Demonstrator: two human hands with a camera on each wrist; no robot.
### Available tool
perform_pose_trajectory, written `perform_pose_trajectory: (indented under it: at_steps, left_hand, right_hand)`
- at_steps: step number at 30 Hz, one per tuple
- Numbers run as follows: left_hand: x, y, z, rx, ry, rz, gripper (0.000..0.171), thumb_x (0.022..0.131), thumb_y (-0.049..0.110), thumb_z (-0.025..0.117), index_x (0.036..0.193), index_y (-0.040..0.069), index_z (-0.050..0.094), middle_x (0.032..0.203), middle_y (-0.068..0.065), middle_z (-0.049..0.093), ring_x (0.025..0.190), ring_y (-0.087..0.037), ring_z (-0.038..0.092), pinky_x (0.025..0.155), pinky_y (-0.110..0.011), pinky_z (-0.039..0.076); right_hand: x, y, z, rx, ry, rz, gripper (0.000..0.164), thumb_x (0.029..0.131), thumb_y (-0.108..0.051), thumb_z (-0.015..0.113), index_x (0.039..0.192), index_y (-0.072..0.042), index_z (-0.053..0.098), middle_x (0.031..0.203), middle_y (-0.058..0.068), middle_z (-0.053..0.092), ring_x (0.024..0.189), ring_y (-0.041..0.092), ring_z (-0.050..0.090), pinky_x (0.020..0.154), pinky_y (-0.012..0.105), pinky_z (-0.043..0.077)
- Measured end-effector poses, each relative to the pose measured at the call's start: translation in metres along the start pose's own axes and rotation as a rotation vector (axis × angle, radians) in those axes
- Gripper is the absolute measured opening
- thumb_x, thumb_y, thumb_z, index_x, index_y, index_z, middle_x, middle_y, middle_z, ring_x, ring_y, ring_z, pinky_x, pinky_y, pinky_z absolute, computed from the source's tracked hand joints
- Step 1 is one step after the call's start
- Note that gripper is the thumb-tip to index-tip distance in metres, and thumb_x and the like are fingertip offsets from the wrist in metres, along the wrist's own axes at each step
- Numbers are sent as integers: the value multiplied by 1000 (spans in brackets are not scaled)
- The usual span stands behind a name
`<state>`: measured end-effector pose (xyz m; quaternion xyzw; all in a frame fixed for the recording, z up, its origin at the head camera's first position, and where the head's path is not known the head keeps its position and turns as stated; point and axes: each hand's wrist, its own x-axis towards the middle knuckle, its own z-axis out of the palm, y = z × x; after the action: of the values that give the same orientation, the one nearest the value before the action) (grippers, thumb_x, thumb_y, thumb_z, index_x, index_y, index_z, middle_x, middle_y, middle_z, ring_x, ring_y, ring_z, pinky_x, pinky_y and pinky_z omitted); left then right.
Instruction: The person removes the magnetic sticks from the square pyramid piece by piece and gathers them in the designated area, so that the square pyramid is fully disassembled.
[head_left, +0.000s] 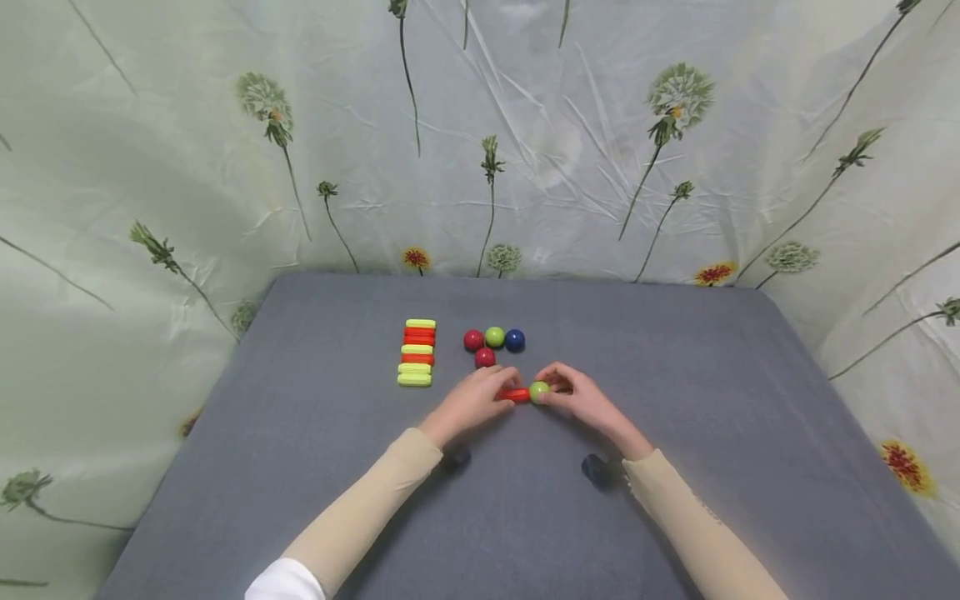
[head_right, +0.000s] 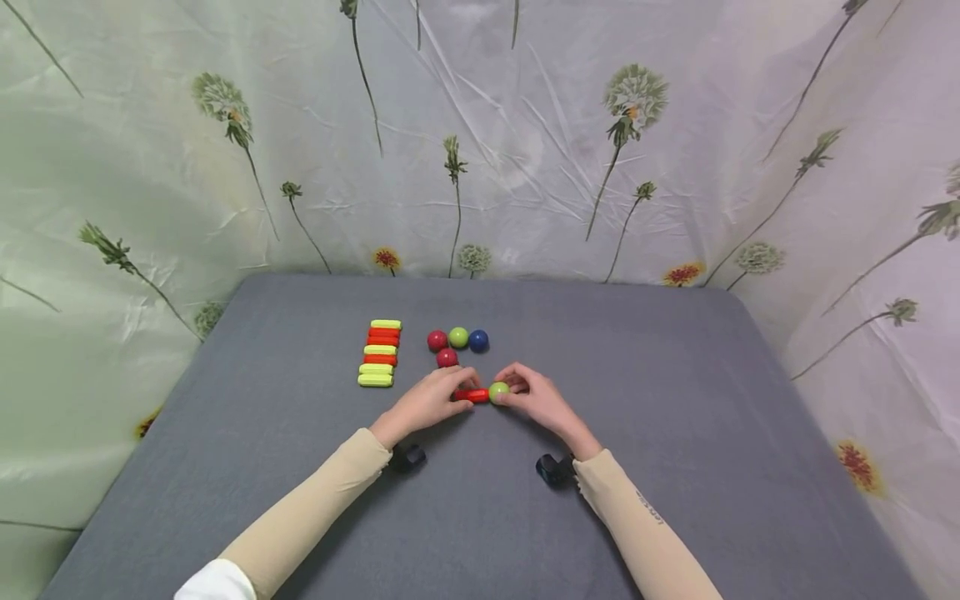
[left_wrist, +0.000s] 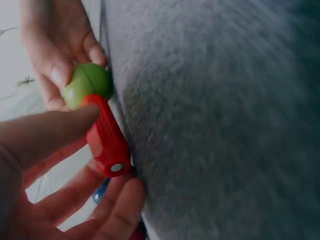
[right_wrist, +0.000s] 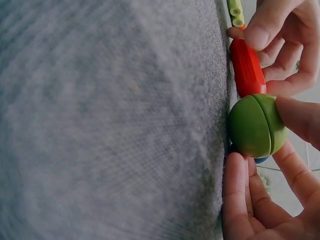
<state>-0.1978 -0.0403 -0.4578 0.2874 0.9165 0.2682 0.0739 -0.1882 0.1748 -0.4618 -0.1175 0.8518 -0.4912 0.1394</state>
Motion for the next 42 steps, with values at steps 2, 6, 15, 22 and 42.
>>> perform_pose_trajectory:
  at_steps: [2, 6, 15, 22, 42]
  left_hand:
    - [2, 3, 2, 51, 19, 17, 20, 86, 13, 70, 104, 17, 63, 93, 2, 59, 84, -14, 55, 78, -31, 50]
    - [4, 3, 0, 95, 45, 38, 19, 84, 9, 70, 101, 16, 64, 86, 1, 58, 78, -14, 53, 71, -28, 50]
    - [-27, -22, -27, -93, 86, -27, 17, 81, 4, 72, 94, 13, 67, 86, 4, 64, 79, -12, 57, 75, -29, 50]
    - [-66, -52, -51, -29, 261, -39, 20, 75, -4, 76, 88, 8, 67, 86, 0, 61, 78, -18, 56, 72, -35, 50]
    - [-80, -78, -51, 45, 325, -97, 24, 69, -11, 76, 84, 6, 66, 85, -4, 56, 81, -24, 56, 74, -40, 49]
  right_hand:
    - [0, 0, 0, 9, -3, -6, 30, 90, -20, 68, 114, -4, 60, 110, 11, 61, 100, 25, 58, 87, 43, 45]
    - [0, 0, 1, 15, 5, -22, 30, 90, -19, 68, 114, -3, 60, 109, 12, 62, 99, 26, 58, 87, 45, 45]
    - [3, -1, 1, 29, 33, -31, 28, 89, -20, 69, 112, -5, 62, 103, 8, 63, 89, 19, 59, 76, 33, 47]
    - [12, -6, 1, 68, 56, -10, 28, 89, -16, 68, 114, -4, 60, 103, 12, 63, 77, 19, 63, 66, 31, 49]
    - [50, -27, 19, -13, 151, 25, 27, 90, -12, 66, 114, -3, 58, 105, 17, 62, 74, 20, 64, 67, 33, 53]
